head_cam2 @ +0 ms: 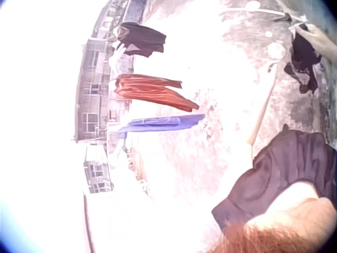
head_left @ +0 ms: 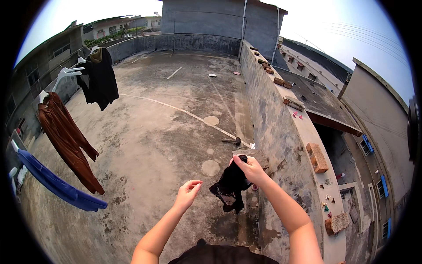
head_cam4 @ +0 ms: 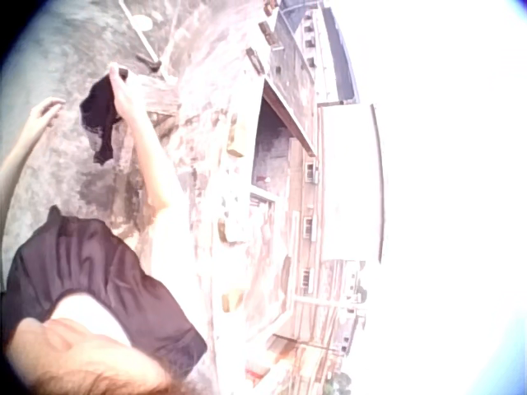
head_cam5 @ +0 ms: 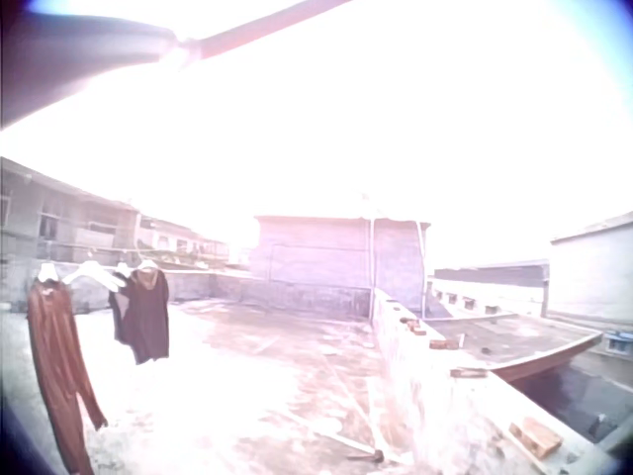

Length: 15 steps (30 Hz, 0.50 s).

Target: The person hangs wet clothes on a rooftop clothesline using white plastic hangers. They retrieve a black t-shirt and a blue shirt from a basin, wring out the excess water, place them on hangers, and hang them on the line alongside other drying garments.

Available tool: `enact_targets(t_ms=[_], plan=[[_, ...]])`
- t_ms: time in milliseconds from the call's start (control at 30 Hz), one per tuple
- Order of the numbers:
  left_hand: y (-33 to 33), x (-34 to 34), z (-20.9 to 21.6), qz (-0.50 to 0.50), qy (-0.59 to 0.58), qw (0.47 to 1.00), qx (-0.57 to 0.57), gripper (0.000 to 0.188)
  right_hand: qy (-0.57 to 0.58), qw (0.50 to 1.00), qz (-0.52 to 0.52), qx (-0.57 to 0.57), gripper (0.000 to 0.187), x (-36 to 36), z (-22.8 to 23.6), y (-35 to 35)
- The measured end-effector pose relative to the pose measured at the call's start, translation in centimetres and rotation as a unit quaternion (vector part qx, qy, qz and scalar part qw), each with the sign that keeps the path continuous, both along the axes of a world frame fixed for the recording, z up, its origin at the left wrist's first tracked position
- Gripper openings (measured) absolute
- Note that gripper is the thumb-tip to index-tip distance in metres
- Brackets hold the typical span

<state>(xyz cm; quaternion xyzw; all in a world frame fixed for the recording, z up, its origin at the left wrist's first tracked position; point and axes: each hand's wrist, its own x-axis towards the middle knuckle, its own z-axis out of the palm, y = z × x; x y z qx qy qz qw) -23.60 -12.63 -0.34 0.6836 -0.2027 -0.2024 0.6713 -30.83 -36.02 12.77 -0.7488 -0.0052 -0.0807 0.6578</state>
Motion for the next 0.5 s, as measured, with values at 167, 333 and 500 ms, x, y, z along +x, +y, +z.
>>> enact_targets(t_ms=[167, 333, 500], plan=[[-0.2, 1.7, 4.9, -0.115, 0.005, 0.984, -0.136, 0.048, 0.027, 0.998, 0.064, -0.011, 0.034, 2.7, -0.6, 3.7], [1.8, 3.7, 4.4, 0.001, 0.002, 0.992, -0.124, 0.024, -0.021, 0.978, 0.005, -0.209, 0.034, 5.9, -1.2, 7.0], [7.2, 6.1, 5.2, 0.225, 0.027, 0.940, -0.257, 0.010, 0.038, 0.940, 0.047, -0.337, 0.045, 7.5, -2.7, 9.2]])
